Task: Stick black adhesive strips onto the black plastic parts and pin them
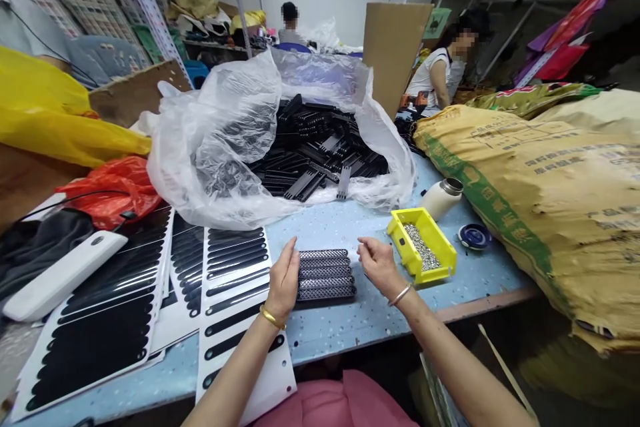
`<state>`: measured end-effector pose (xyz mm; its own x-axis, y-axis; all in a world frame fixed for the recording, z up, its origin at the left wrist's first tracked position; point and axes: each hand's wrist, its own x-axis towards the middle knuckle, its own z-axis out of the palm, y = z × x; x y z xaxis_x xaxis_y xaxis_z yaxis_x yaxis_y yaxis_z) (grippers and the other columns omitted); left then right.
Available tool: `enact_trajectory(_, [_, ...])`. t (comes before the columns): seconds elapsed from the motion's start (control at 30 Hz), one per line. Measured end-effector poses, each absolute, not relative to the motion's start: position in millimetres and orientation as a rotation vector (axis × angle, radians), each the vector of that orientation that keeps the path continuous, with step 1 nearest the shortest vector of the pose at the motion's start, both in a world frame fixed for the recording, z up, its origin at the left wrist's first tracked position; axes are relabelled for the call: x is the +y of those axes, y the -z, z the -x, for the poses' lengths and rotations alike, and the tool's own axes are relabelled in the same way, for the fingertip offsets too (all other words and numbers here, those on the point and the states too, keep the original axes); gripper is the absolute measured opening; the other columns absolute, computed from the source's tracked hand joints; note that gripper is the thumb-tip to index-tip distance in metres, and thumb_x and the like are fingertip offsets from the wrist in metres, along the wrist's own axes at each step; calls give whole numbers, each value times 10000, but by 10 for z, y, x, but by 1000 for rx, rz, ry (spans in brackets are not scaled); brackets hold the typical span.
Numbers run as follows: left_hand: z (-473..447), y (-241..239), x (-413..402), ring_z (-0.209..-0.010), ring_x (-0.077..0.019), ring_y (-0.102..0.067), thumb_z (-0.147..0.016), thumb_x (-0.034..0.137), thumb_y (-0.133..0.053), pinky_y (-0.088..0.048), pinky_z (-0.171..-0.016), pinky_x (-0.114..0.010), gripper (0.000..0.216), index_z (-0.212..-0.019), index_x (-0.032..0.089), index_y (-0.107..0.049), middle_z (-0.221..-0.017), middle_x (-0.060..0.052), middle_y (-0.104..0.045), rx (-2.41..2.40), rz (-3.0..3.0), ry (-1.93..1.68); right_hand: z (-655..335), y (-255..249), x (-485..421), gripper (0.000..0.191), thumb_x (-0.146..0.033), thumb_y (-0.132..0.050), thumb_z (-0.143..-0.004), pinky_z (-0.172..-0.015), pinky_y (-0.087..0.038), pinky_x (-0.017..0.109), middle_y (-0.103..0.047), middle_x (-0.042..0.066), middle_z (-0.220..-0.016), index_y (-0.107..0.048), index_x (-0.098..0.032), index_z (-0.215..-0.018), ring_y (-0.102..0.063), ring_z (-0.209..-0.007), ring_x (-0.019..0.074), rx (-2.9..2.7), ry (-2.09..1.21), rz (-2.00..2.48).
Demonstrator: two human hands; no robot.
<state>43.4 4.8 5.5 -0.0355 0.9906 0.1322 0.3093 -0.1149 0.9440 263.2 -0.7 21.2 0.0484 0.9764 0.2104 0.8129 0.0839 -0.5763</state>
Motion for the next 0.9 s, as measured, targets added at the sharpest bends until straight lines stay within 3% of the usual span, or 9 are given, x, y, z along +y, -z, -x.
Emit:
enact_trajectory(0.13, [-508,-12,-19,-1323,-219,-444,-925,401,-383,-312,-1139,-379,492,-1310,134,-536,-1395,-114,-523,1440,-1539,-1174,-2537,-83,-68,274,-58,-483,-785,-778,-505,319,-743,132,-875,-717,-135,-906,-687,-835,236,-1892,-399,1883])
enact_trajectory(0.27, [-533,17,-21,-1298,-219,-473,-926,399,-376,-331,-1126,-385,493,-1299,123,-543,-1371,-123,-545,1464,-1545,-1169,-2432,-17,-77,270,-51,-460,-798,-759,-508,309,-740,127,-833,-713,-140,-836,-689,-818,234,-1897,-402,1885])
enact_trajectory(0.43, [-512,-67,-13,-1284,-213,-488,-921,374,-380,-335,-1121,-390,471,-1289,137,-554,-1358,-112,-560,1473,-1506,-1157,-2513,-186,-103,268,-83,-465,-790,-735,-524,317,-739,116,-833,-704,-147,-892,-689,-797,232,-1855,-376,1879])
enact_trajectory(0.53, [-282,-261,-224,-1269,-234,-503,-900,386,-439,-369,-1096,-393,464,-1281,155,-569,-1351,-103,-568,1479,-1479,-1144,-2551,-524,-346,223,-178,-484,-841,-616,-530,302,-715,82,-748,-684,-168,-938,-673,-661,208,-1715,-303,1696])
enact_trajectory(0.6, [-8,-415,-481,-1180,-251,-578,-854,392,-532,-456,-1014,-376,434,-1226,185,-619,-1265,-90,-634,1456,-1456,-1091,-2528,-738,-577,190,-230,-527,-868,-543,-513,283,-692,45,-714,-662,-202,-999,-643,-566,176,-1676,-291,1530])
enact_trajectory(0.7, [499,-568,-945,-843,-242,-704,-743,384,-667,-568,-781,-337,318,-1002,208,-723,-914,-75,-751,1550,-1286,-1011,-2381,-813,-889,180,-205,-575,-861,-531,-496,280,-633,14,-637,-662,-237,-1015,-605,-526,161,-1783,-283,1302])
enact_trajectory(0.8, [970,-526,-1375,-581,-196,-667,-629,427,-725,-552,-569,-291,257,-746,199,-700,-641,-31,-703,1848,-916,-1187,-2071,-594,-1084,151,-156,-574,-848,-495,-474,266,-623,14,-645,-651,-236,-950,-594,-533,154,-1901,-396,1068])
enact_trajectory(0.9, [1193,-344,-1697,-483,-168,-625,-563,476,-739,-476,-449,-242,326,-608,168,-645,-542,-25,-654,1936,-643,-1160,-1726,-341,-1165,145,-147,-514,-875,-507,-465,264,-591,16,-637,-639,-216,-898,-578,-551,152,-2032,-567,999])
